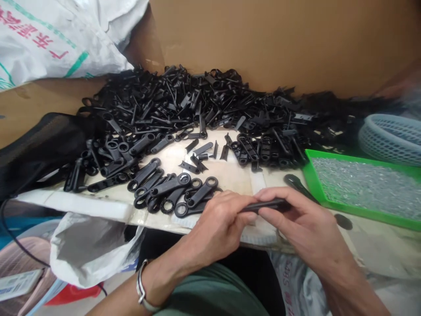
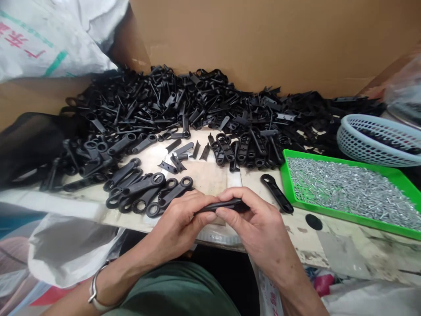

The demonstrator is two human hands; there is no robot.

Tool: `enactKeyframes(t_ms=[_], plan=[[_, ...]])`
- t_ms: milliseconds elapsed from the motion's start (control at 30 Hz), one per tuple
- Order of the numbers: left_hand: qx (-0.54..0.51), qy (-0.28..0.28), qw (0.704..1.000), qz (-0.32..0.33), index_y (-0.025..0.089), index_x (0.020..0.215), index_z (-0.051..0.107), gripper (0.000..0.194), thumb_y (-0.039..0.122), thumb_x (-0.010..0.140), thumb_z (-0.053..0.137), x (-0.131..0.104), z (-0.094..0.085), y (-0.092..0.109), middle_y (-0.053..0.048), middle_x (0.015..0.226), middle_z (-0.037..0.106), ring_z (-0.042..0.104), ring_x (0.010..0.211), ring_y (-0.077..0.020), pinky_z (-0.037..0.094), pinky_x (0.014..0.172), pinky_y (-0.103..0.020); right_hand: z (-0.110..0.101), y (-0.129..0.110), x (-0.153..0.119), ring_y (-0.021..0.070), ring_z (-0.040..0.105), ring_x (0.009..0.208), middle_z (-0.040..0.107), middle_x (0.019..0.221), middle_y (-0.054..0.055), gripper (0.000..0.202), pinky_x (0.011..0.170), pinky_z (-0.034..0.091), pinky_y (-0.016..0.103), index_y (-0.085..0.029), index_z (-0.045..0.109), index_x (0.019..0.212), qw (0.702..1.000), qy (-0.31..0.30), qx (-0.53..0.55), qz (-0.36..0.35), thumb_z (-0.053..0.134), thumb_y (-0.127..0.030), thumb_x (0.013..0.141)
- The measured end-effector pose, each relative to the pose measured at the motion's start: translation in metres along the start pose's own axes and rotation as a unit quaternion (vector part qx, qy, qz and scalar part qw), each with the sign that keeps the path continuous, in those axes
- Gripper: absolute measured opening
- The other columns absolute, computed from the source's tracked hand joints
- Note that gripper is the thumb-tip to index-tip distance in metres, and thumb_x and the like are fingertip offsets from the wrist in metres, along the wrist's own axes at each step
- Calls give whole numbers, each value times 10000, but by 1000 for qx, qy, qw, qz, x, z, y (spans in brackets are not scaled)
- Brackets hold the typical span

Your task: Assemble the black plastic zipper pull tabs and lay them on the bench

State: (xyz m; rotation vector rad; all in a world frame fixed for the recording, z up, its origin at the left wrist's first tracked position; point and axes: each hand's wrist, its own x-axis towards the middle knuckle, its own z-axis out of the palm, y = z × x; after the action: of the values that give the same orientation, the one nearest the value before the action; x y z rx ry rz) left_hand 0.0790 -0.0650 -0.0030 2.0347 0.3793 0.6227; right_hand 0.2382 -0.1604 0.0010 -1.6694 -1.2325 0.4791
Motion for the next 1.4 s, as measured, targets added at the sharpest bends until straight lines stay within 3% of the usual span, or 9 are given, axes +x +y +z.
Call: enactKeyframes(t_ms=[200,400,700,800,900,1033,1100,1300,1400], plan=[[19,53,998,-4,140,973,716,175,177,940,548,0,5,-8,-14,715,637,552,685,-145,446,702,-276,12,-7,0,112,644,550,710,722,-40,32,505,529,171,-245,672,805,999,39,-10,-22,701,-246,819],[73,77,994,-8,146,836,691,170,185,932,556,2,4,-14,-28,712,623,554,694,-157,434,678,-276,23,0,4,131,637,549,711,732,-17,49,515,547,216,-234,661,802,998,56,-36,-22,690,-270,816],[105,73,992,-8,162,724,640,219,161,924,551,9,2,-21,-8,673,603,536,680,-147,443,721,-277,29,7,16,159,652,468,672,587,-32,122,475,555,257,-228,630,843,995,10,60,73,697,-325,810],[82,60,995,0,156,786,668,187,161,932,553,10,-1,-25,-8,693,612,547,699,-145,440,717,-266,27,8,20,154,664,515,693,653,-24,117,506,551,253,-226,642,851,996,-1,49,71,693,-325,815],[52,40,998,15,159,1013,685,166,182,962,529,13,-9,-25,-27,826,675,593,789,-156,456,761,-270,19,7,21,172,693,674,724,806,-1,95,603,559,264,-234,662,889,1000,3,-18,22,679,-306,829],[77,-84,993,11,177,1160,643,234,197,988,486,18,-18,-17,-49,961,710,630,892,-181,463,842,-320,5,5,18,195,665,846,693,920,19,98,769,538,296,-250,657,948,992,-36,-93,-76,657,-337,904],[81,-115,990,8,173,1163,641,242,188,989,473,19,-17,-14,-54,967,716,641,900,-187,461,847,-332,0,5,14,198,653,870,679,932,23,125,788,524,296,-254,654,930,990,-66,-90,-90,648,-379,921],[95,-81,992,13,153,1158,647,296,131,949,438,15,-1,-21,-68,907,737,671,839,-205,459,815,-348,-1,8,4,180,679,816,725,945,-9,154,737,530,271,-263,684,986,995,-26,-91,-8,711,-364,873],[128,-56,989,44,147,1181,635,346,98,903,433,15,4,-25,-58,819,714,640,736,-198,455,737,-333,5,10,4,168,674,740,731,854,-29,89,696,525,267,-260,698,912,996,-8,-84,28,730,-309,845]])
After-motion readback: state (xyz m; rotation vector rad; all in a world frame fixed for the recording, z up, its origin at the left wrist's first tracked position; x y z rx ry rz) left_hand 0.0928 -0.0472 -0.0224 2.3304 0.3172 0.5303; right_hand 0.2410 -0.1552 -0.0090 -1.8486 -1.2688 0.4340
